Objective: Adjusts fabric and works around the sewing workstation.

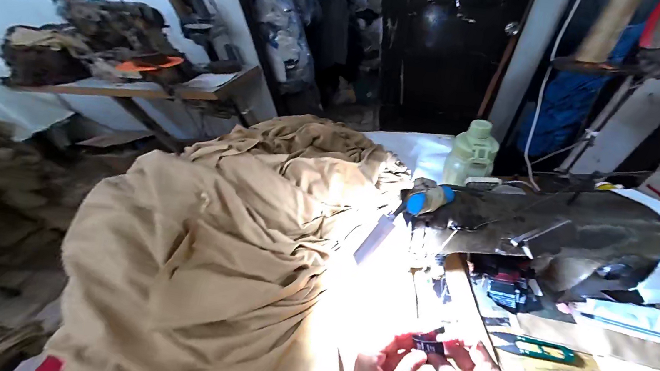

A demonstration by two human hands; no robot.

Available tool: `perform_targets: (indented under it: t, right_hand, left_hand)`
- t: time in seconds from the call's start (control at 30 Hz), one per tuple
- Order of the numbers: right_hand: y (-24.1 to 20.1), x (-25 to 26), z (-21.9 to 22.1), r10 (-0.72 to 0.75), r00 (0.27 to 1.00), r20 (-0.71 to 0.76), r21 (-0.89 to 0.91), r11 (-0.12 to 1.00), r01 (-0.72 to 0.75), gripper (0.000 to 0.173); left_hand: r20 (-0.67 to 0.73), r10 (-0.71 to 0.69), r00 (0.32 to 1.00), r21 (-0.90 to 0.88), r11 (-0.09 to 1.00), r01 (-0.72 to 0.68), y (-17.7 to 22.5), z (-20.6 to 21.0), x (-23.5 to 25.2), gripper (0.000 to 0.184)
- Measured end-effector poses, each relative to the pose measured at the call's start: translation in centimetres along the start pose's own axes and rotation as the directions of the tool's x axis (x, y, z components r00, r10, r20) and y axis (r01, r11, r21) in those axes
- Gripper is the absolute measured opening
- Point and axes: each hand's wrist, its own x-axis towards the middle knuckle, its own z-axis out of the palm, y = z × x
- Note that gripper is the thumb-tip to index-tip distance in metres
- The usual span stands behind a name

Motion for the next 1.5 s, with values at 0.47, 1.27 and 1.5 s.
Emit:
perform_targets:
  t: [0.47,1.27,1.5]
  right_hand:
    - [2.0,-1.5,-1.9,-0.339,0.891,0.302,-0.327,0.841,0.431,0.015]
    - [2.1,-0.2,-0.5,0.16,0.987,-0.022,-0.002,0.987,-0.16,0.037]
    - [2.5,0.3,-0.3,0.159,0.986,-0.045,-0.114,0.98,-0.163,0.026]
  left_hand:
    - [0.052,-0.337,0.94,-0.2,0.919,0.34,0.0,-2.6,-0.9,0.024]
    - [0.119,-0.038,0.992,0.241,0.971,0.008,-0.3,-2.4,-2.1,0.024]
    - [0.091,-0.08,0.993,0.25,0.967,0.055,-0.9,-2.5,-1.3,0.026]
